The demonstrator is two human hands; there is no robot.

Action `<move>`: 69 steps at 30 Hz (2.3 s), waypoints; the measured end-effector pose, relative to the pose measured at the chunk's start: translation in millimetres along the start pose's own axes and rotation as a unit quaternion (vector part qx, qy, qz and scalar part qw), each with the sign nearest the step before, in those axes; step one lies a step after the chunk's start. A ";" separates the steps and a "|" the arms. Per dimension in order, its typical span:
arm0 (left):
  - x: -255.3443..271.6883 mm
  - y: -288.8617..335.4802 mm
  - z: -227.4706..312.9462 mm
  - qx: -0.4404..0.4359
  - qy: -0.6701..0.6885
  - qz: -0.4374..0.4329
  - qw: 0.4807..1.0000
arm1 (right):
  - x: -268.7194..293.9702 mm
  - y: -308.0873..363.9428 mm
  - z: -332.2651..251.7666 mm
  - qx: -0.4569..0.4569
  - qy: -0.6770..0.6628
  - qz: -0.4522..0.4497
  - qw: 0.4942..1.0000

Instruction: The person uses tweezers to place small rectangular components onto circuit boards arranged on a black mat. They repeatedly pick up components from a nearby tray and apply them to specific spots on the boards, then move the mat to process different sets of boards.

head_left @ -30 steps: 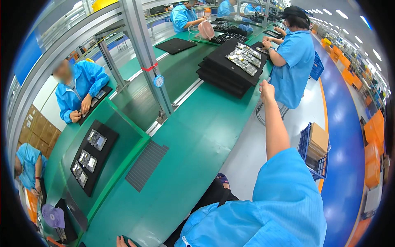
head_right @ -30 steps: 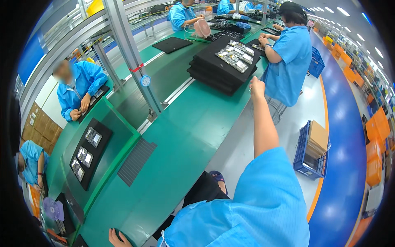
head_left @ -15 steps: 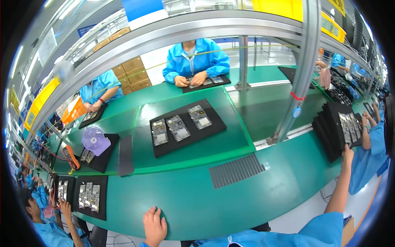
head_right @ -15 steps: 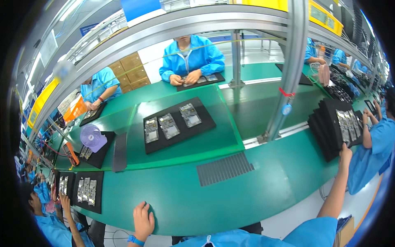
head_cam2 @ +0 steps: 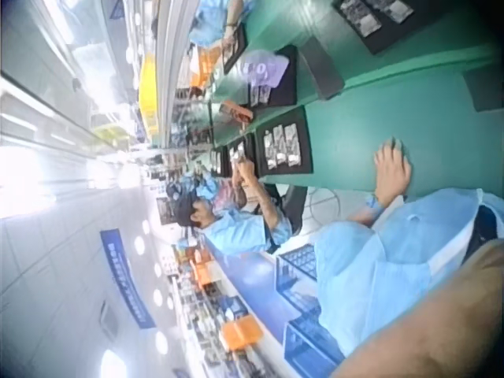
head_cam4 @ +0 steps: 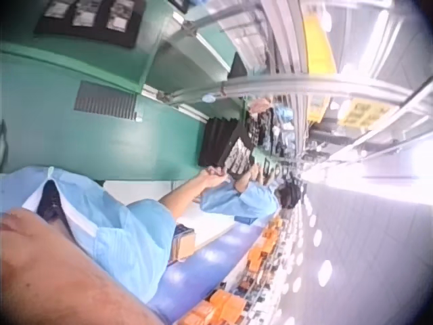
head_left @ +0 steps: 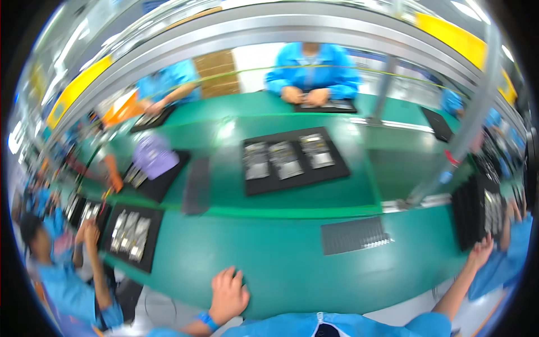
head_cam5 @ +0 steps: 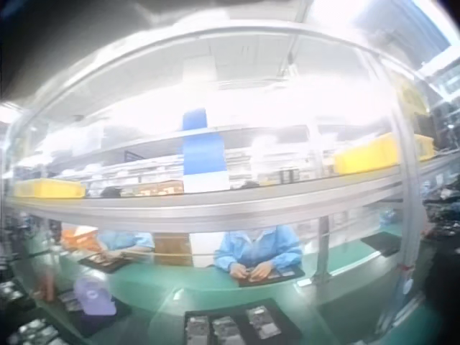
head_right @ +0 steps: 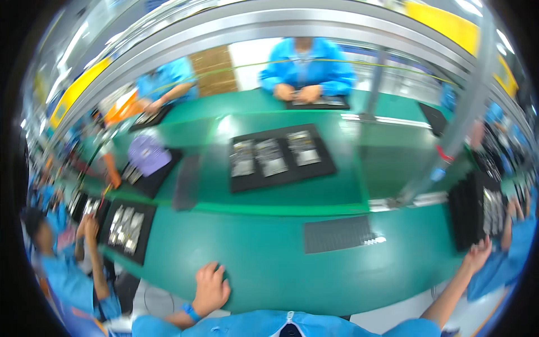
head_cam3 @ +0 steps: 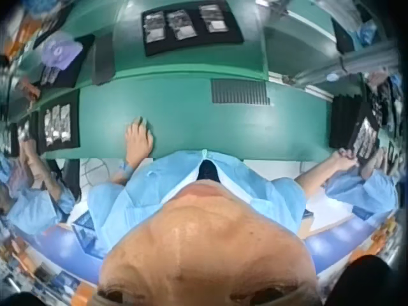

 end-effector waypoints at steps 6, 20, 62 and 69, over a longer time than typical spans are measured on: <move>-8.5 -14.2 6.9 -0.027 0.049 0.045 0.997 | -60.0 156.7 109.3 -0.209 0.104 -0.013 0.972; -14.5 -0.6 3.7 0.036 0.112 0.079 0.990 | -227.7 357.4 104.0 0.307 0.358 -0.493 0.731; -18.9 -13.2 130.4 -0.435 -0.209 -0.076 0.873 | -136.9 355.0 84.8 0.164 0.421 -0.660 0.600; -23.3 -12.5 133.9 -0.415 -0.162 -0.076 0.892 | -126.1 301.6 85.8 0.226 0.553 -0.518 0.612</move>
Point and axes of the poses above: each hand's wrist, its own y-axis away from the middle knuckle, its own x-axis out of the back of the hand, z = x × y, the point moved 7 cm from there along -y, towards the middle knuckle, and after that the axes turned 2 degrees about -y, right-handed, at the moved point
